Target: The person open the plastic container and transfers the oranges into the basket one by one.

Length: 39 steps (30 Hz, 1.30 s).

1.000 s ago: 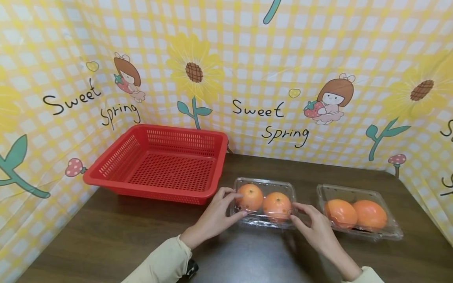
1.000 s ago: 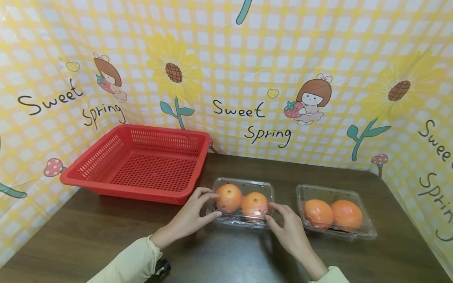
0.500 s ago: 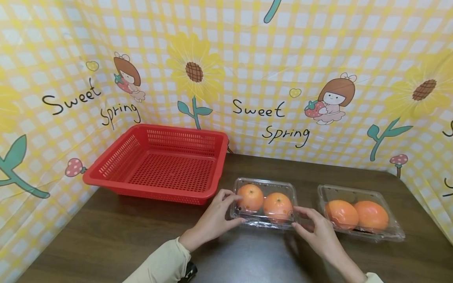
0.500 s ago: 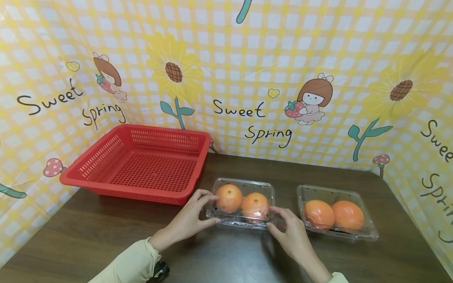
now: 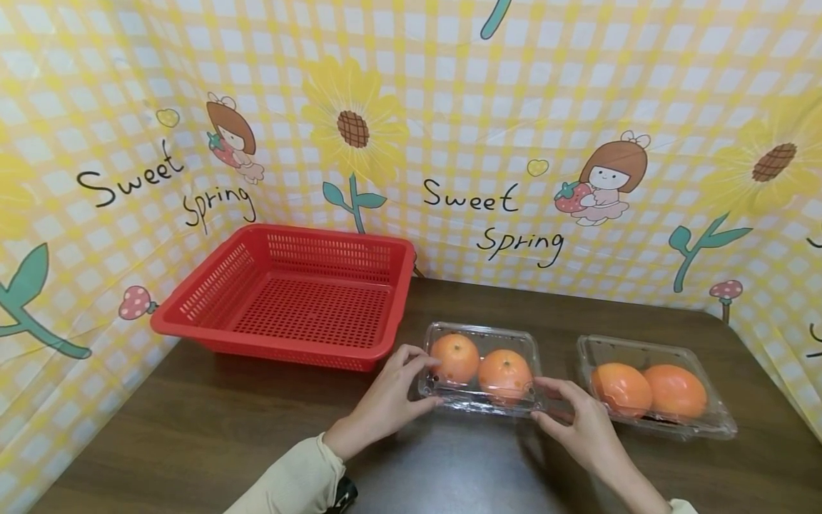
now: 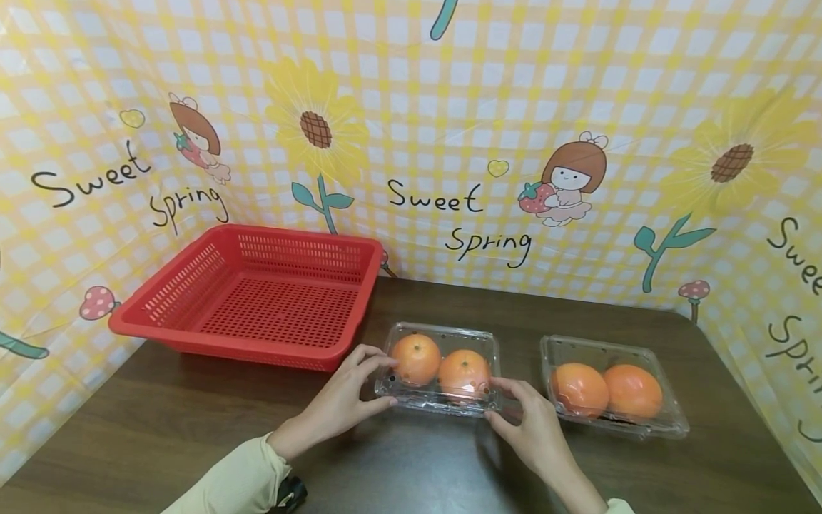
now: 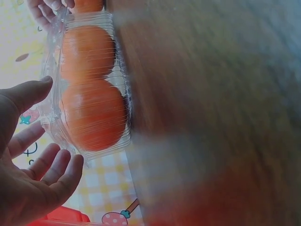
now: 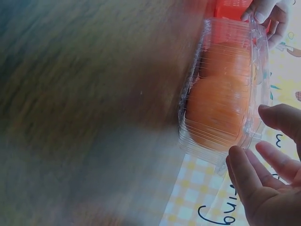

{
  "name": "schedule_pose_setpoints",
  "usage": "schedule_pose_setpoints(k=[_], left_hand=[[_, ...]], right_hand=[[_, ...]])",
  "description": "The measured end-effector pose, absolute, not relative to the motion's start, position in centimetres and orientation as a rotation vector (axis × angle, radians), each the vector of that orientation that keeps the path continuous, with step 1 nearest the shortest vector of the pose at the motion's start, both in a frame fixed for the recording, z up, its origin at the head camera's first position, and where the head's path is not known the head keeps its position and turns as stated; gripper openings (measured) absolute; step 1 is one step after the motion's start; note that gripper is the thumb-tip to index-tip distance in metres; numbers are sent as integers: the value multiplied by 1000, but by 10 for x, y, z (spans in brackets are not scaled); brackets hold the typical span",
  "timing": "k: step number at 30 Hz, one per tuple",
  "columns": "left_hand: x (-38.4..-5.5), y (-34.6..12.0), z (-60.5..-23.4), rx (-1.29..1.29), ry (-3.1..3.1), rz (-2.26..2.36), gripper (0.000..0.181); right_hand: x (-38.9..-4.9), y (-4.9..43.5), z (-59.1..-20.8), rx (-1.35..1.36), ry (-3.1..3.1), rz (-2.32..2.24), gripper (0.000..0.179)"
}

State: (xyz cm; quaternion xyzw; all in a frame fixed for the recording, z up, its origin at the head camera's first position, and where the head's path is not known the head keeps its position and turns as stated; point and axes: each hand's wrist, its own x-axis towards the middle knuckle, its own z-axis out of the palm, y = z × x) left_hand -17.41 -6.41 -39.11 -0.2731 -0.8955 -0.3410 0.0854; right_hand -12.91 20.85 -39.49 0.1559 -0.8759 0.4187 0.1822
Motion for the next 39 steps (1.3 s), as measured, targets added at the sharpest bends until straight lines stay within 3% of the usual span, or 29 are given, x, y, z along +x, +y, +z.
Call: schedule_pose_setpoints(k=[39], left_hand=[[-182, -71, -396, -817, -2647, -1236, 48]], right_hand=[[-134, 215, -398, 516, -2455, 1088, 50]])
